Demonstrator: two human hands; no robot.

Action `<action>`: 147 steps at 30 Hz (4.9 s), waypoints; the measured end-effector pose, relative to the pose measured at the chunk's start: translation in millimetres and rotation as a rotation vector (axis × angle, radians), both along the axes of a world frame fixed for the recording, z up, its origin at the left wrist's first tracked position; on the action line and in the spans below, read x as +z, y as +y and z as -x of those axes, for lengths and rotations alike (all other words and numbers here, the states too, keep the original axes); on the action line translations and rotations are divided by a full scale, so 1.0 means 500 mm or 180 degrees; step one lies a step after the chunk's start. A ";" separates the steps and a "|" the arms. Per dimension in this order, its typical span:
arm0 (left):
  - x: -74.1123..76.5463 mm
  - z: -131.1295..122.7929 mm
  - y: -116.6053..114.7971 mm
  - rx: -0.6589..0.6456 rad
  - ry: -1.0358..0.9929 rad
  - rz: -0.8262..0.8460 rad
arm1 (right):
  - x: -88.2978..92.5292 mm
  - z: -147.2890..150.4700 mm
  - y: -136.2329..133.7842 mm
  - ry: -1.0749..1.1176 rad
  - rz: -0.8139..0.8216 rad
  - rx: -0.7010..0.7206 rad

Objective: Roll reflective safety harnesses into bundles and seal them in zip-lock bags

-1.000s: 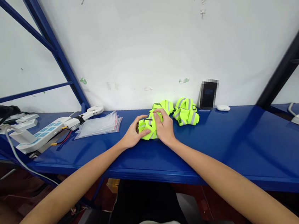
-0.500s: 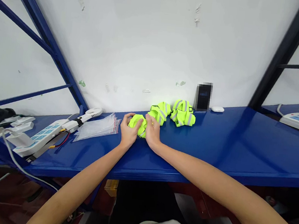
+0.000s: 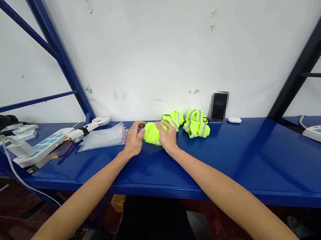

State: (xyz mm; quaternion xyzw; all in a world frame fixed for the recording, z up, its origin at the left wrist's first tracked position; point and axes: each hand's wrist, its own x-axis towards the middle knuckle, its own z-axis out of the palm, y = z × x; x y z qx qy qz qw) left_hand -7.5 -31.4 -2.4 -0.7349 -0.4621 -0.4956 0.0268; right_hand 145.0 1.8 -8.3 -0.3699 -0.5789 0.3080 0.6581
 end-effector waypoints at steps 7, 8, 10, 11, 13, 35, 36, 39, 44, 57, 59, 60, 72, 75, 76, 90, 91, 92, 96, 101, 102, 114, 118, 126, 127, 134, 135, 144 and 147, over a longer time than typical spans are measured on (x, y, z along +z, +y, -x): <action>0.064 0.196 0.032 0.2832 0.0690 0.0924 | -0.001 -0.027 0.020 -0.0273 0.0053 0.0032; 0.061 0.216 0.033 0.2708 0.0784 0.1532 | -0.001 -0.026 0.017 -0.0302 0.0040 0.0062; 0.051 0.234 0.029 0.2505 0.0984 0.2144 | 0.001 -0.023 0.008 -0.0318 0.0053 0.0134; 0.047 0.230 0.027 0.2440 0.1049 0.2133 | 0.003 -0.020 0.004 -0.0310 0.0073 0.0189; 0.043 0.198 0.023 0.2373 0.1062 0.1569 | 0.007 -0.016 0.000 -0.0261 0.0099 0.0304; -0.023 0.010 0.040 -0.0081 0.0053 0.0347 | 0.010 -0.052 0.025 -0.0827 -0.0336 -0.0412; -0.021 0.008 0.035 -0.0031 0.0235 0.0171 | 0.009 -0.053 0.026 -0.0888 -0.0381 -0.0469; -0.015 -0.003 0.021 0.0127 0.0624 -0.0357 | 0.007 -0.052 0.024 -0.1015 -0.0551 -0.0600; -0.004 -0.020 0.000 0.0280 0.1041 -0.0941 | 0.021 -0.051 0.007 -0.0932 -0.0671 -0.0601; 0.015 -0.016 -0.014 0.0378 0.1966 -0.0548 | 0.020 -0.052 0.023 -0.0368 -0.0102 -0.0072; 0.015 -0.012 -0.013 0.0608 0.2006 -0.0504 | 0.021 -0.054 0.022 -0.0567 -0.0127 -0.0013; 0.015 -0.010 -0.013 0.0700 0.2024 -0.0487 | 0.021 -0.054 0.022 -0.0656 -0.0153 -0.0011; 0.002 -0.030 -0.016 0.0762 0.2359 -0.0433 | 0.004 -0.047 0.027 -0.0683 -0.0099 -0.0023; 0.000 -0.029 -0.018 0.0787 0.2376 -0.0462 | 0.002 -0.045 0.020 -0.0769 -0.0199 -0.0018; -0.001 -0.029 -0.019 0.0793 0.2377 -0.0473 | 0.001 -0.044 0.017 -0.0776 -0.0237 -0.0023; -0.025 -0.055 -0.014 0.0849 0.2431 -0.0393 | -0.012 -0.038 0.029 -0.0564 0.0104 -0.0319; -0.027 -0.057 -0.014 0.0848 0.2430 -0.0367 | -0.012 -0.038 0.029 -0.0526 0.0191 -0.0362; -0.028 -0.058 -0.014 0.0846 0.2427 -0.0349 | -0.011 -0.037 0.030 -0.0486 0.0286 -0.0403; -0.028 -0.059 -0.016 0.0827 0.2347 -0.0349 | -0.003 -0.032 0.030 -0.0208 0.0762 -0.0415; -0.024 -0.051 -0.019 0.0744 0.2159 -0.0308 | 0.003 -0.026 0.015 0.0222 0.0947 -0.0091; -0.024 -0.049 -0.019 0.0752 0.2118 -0.0263 | 0.003 -0.025 0.010 0.0252 0.0895 0.0007; -0.024 -0.035 -0.015 0.0771 0.2156 -0.0408 | 0.005 -0.019 0.000 0.0892 0.1121 0.0635; -0.024 -0.040 -0.015 0.0720 0.2257 -0.0423 | 0.006 -0.018 0.002 0.1309 0.1367 0.0708; -0.024 -0.039 -0.007 0.0788 0.1937 -0.0223 | 0.001 -0.008 -0.006 0.1405 0.0805 0.0782; -0.025 -0.036 -0.006 0.0770 0.1883 -0.0217 | 0.001 -0.010 -0.008 0.1293 0.0769 0.0812; -0.028 -0.017 0.001 0.0591 0.1500 -0.0290 | 0.018 -0.029 -0.021 0.0281 0.0293 0.1189; -0.028 -0.015 0.002 0.0573 0.1451 -0.0321 | 0.020 -0.031 -0.022 0.0139 0.0200 0.1171; -0.029 -0.001 0.006 0.0188 0.1010 -0.0473 | 0.045 -0.063 -0.030 -0.0926 -0.0232 0.1409; -0.030 0.003 0.010 0.0111 0.0899 -0.0560 | 0.056 -0.072 -0.034 -0.0980 -0.0188 0.1675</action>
